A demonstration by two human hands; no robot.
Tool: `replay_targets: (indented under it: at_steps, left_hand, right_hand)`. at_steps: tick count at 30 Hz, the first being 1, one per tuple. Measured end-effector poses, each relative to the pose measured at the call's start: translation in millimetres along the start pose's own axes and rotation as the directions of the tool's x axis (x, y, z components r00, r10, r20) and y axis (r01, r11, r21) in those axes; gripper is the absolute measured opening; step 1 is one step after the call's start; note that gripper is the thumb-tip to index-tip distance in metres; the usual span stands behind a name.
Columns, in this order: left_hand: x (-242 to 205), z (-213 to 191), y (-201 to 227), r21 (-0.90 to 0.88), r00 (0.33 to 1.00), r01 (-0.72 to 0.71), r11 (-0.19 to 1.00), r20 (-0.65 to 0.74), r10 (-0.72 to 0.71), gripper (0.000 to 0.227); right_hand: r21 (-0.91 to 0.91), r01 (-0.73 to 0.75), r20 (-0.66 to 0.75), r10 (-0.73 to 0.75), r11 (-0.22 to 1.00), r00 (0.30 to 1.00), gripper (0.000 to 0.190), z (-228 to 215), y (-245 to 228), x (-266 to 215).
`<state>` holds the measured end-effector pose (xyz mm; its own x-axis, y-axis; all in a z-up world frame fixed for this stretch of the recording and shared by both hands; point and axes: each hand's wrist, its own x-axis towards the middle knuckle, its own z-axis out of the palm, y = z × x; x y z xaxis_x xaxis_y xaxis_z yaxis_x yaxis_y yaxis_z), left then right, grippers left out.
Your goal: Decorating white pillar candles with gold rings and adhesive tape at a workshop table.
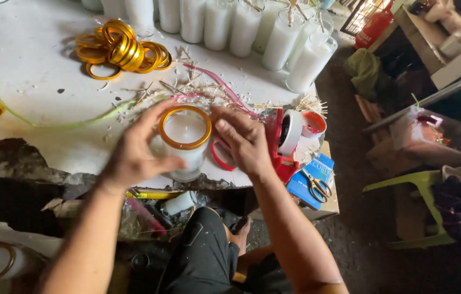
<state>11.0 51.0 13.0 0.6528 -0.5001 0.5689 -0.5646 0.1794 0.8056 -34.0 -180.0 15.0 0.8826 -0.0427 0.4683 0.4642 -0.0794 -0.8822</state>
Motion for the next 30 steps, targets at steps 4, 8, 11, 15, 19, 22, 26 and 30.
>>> replay_targets:
  at_steps: [4,8,11,15,19,22,26,30]
  left_hand:
    - [-3.3,22.9,-4.8,0.026,0.987,-0.037,0.999,-0.155,0.040,0.105]
    - [3.3,21.1,-2.4,-0.052,0.995,-0.024,0.998,-0.093,0.019,0.098]
    - [14.7,14.3,-3.4,-0.117,0.999,-0.025,0.993,-0.029,0.022,0.097]
    - [0.7,16.4,-18.3,-0.155,0.995,-0.025,0.988,-0.100,0.010,0.102]
    - [-16.9,37.1,-34.1,-0.031,0.977,-0.004,1.000,-0.213,-0.003,0.090]
    - [-28.3,46.2,-35.1,0.087,0.966,0.079,0.993,-0.251,-0.055,0.104]
    - [-29.2,42.5,-36.3,0.058,0.959,0.145,0.988,-0.255,-0.126,0.096]
    - [-30.2,43.0,-36.4,0.043,0.948,0.193,0.980,-0.266,-0.175,0.095]
  right_hand:
    - [0.209,-0.085,-0.050,0.098,0.974,0.994,0.039,20.3,3.7,7.2]
    - [-0.046,-0.001,-0.038,-0.001,0.999,0.999,0.028,21.5,-20.1,9.1]
    - [0.159,0.063,-0.220,-0.027,0.985,0.975,0.029,35.5,2.4,17.6]
    - [0.089,-0.020,-0.201,0.038,0.996,0.979,0.032,31.1,-1.5,-0.5]
    - [0.190,-0.149,-0.268,0.198,0.970,0.943,0.038,28.9,-2.9,-10.3]
    - [0.209,-0.152,-0.268,0.206,0.966,0.941,0.038,25.2,5.3,-9.2]
    - [-0.033,-0.039,-0.177,0.033,0.999,0.984,0.037,30.9,-14.7,3.7]
    - [-0.051,0.022,-0.233,-0.033,0.998,0.972,0.028,41.7,-4.6,2.4]
